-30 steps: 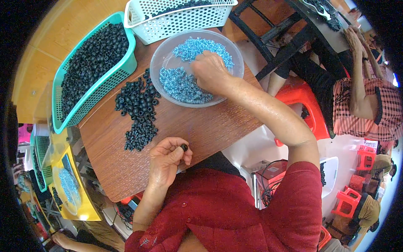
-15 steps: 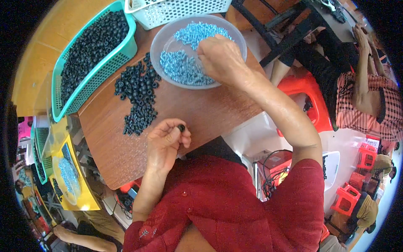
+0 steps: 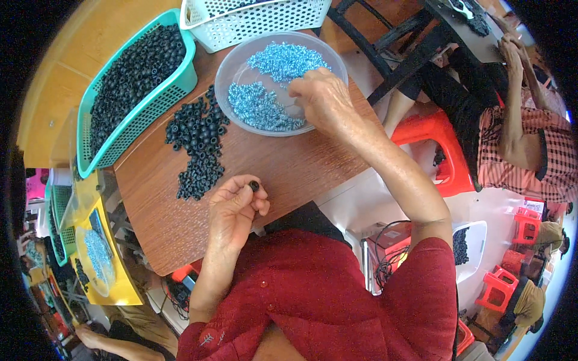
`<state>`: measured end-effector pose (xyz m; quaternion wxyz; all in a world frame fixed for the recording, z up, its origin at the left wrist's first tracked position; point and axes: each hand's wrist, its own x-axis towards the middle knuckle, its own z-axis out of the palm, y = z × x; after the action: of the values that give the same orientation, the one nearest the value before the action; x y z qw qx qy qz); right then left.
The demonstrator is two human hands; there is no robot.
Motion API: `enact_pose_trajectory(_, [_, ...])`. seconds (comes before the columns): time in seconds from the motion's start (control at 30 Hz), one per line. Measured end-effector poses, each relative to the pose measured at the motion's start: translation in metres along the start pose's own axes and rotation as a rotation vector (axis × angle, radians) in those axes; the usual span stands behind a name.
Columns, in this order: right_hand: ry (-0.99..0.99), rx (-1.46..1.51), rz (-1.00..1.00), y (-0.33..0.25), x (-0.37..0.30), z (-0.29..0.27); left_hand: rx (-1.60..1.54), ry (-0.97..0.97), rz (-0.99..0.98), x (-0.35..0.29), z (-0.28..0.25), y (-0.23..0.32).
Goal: The person assembles small blue plastic beads into black plastic rings by hand.
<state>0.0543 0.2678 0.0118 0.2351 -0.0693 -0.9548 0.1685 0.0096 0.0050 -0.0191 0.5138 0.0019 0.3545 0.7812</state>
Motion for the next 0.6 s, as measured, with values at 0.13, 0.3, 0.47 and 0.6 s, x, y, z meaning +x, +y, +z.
enact_pose_trajectory(0.13, [-0.037, -0.098, -0.032, 0.006, 0.006, 0.004, 0.005, 0.001, -0.006, 0.0, 0.002, 0.001])
enact_pose_trajectory(0.3, [-0.049, -0.143, -0.072, 0.017, 0.021, 0.022, 0.035, 0.002, 0.001, 0.002, 0.002, 0.001])
enact_pose_trajectory(0.47, [-0.052, -0.248, -0.09, 0.024, 0.034, 0.032, 0.066, 0.008, 0.003, 0.006, 0.003, 0.002])
enact_pose_trajectory(0.6, [-0.117, -0.277, -0.077, 0.027, 0.04, 0.036, 0.077, 0.014, -0.002, 0.005, 0.002, 0.003])
